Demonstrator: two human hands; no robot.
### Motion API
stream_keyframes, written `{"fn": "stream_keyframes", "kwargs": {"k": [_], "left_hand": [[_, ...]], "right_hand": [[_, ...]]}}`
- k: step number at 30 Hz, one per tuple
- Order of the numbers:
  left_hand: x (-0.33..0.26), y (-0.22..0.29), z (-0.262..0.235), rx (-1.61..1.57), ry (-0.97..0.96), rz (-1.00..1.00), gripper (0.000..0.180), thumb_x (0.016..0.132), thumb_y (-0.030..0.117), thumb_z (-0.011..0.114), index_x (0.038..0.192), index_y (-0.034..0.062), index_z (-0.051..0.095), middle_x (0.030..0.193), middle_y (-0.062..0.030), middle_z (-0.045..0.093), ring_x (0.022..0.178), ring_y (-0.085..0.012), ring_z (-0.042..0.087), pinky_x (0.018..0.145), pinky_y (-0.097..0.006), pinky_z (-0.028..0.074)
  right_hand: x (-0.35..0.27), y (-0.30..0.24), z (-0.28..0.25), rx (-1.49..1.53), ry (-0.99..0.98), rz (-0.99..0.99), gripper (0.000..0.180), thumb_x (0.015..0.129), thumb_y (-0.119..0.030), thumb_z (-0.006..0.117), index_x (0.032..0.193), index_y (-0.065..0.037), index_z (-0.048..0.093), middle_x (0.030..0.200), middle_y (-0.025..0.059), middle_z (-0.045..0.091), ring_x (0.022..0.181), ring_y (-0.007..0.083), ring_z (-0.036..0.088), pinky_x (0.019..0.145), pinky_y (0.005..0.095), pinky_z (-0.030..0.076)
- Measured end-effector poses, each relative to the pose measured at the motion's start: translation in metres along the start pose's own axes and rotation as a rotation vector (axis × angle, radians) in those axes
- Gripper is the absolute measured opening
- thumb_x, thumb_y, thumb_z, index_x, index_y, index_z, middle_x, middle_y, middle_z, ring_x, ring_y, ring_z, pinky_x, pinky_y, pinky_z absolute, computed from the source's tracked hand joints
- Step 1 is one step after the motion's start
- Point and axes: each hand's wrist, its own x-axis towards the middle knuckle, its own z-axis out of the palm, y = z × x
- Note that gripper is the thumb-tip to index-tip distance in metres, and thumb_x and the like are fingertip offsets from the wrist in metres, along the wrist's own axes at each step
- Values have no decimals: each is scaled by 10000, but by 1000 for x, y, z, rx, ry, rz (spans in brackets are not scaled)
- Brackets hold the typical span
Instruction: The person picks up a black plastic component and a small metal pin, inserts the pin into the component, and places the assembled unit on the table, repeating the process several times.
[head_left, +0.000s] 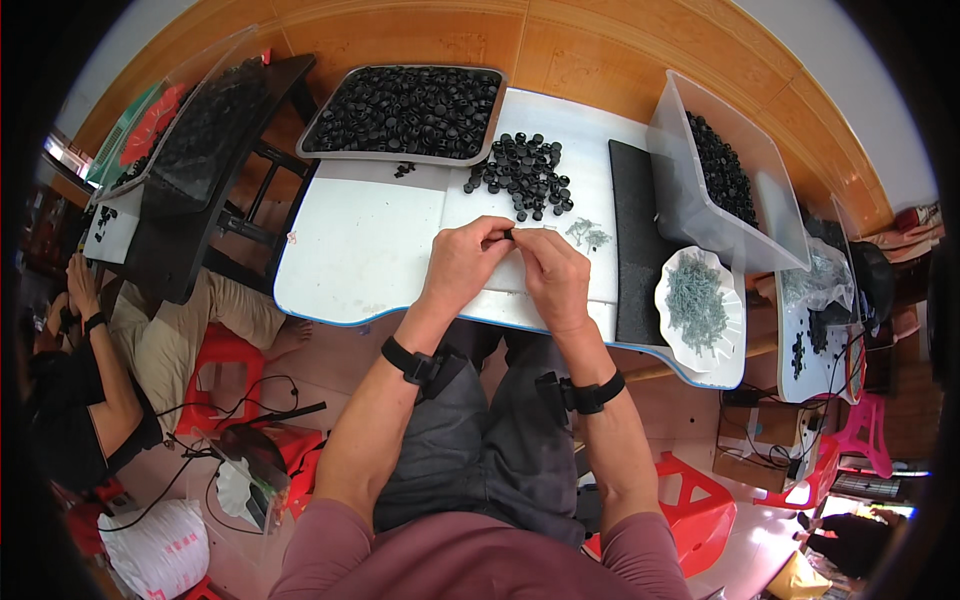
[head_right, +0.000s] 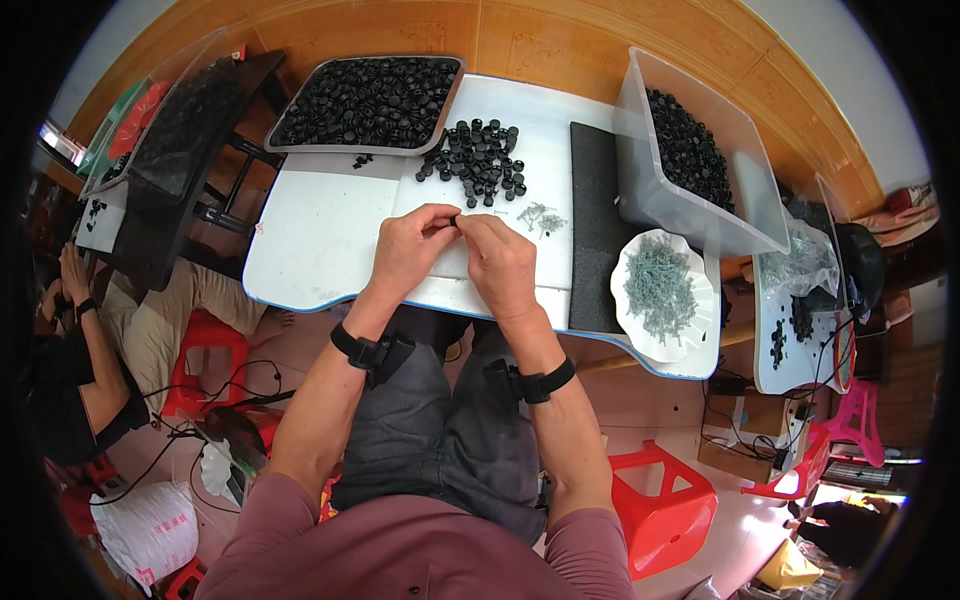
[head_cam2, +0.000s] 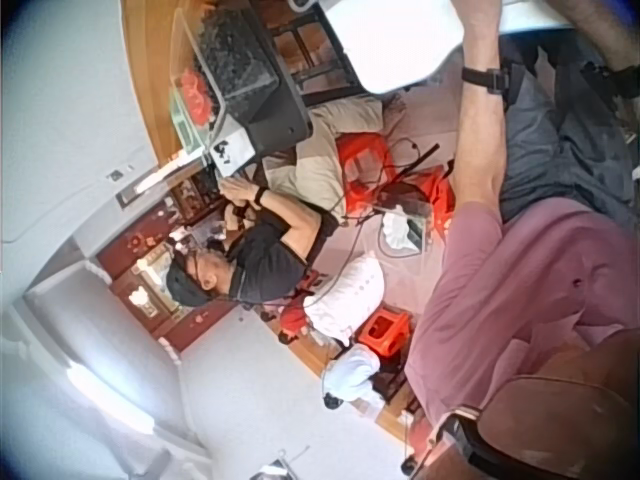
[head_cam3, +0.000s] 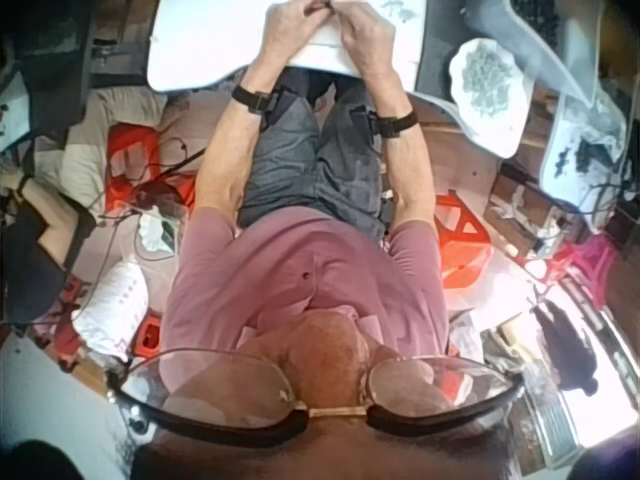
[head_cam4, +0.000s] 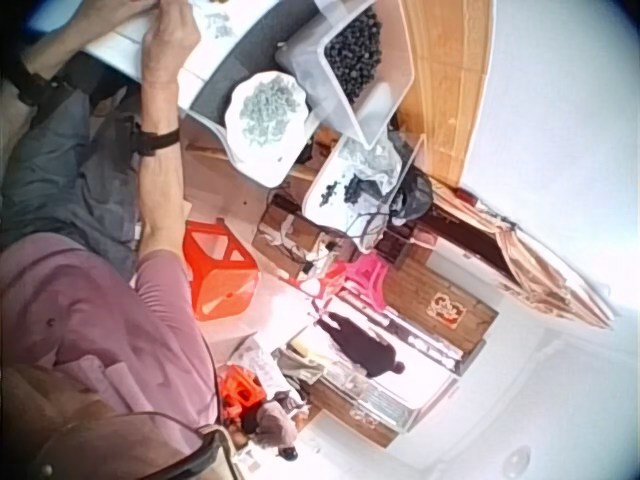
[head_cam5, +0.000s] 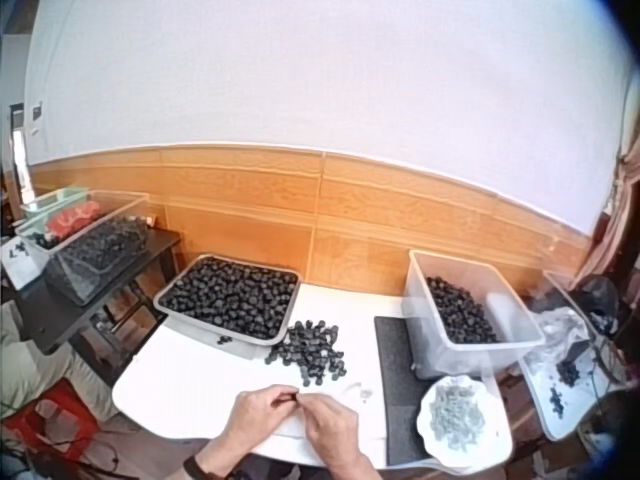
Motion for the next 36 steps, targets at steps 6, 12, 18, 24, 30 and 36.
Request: {"fn": "stream_keyframes", "kwargs": {"k": [6,12,18,24,30,36], "left_hand": [[1,0,-3,-107,-21,-31,268,899,82,791,1152,-2,758,988,-128,801,928,-161,773,829,-283,609],[5,6,-9,-253,-77,-187,248,933,68,765,1157,-38,750,1008,-116,796,929,-130,745,835,-257,591],[6,1,-9,-291,-94,-198,251,944,71,757,1166,-45,738,1006,-96,787,929,-106,724,844,-246,576],[2,4,-7,-188,-106,-129,257,933,71,762,1167,-32,735,1021,-106,786,939,-121,729,858,-264,580],[2,2,-6,-176,-112,-102,273,915,95,782,1158,-21,739,1014,-135,789,933,-159,752,852,-285,593],[4,1,-7,-260,-126,-110,319,898,119,807,1169,-33,736,1004,-153,791,936,-175,760,840,-292,599]], "right_hand": [[3,-1,2,-139,41,-159,228,832,46,717,1041,-43,740,923,97,756,779,271,738,682,358,585],[2,-3,3,-226,44,-189,264,856,37,713,1106,-45,708,755,98,679,642,258,662,596,381,509],[-1,6,5,-43,50,-112,253,891,20,711,1132,-56,702,787,113,710,672,258,690,622,355,533],[0,7,2,341,19,371,183,908,-20,725,1089,-5,741,872,109,770,715,168,718,671,291,553],[2,10,1,320,-30,474,108,887,-46,758,978,8,781,846,110,764,704,144,698,667,277,547],[0,13,3,364,-17,459,107,883,-36,748,979,1,774,859,105,759,717,150,701,663,284,547]]}}
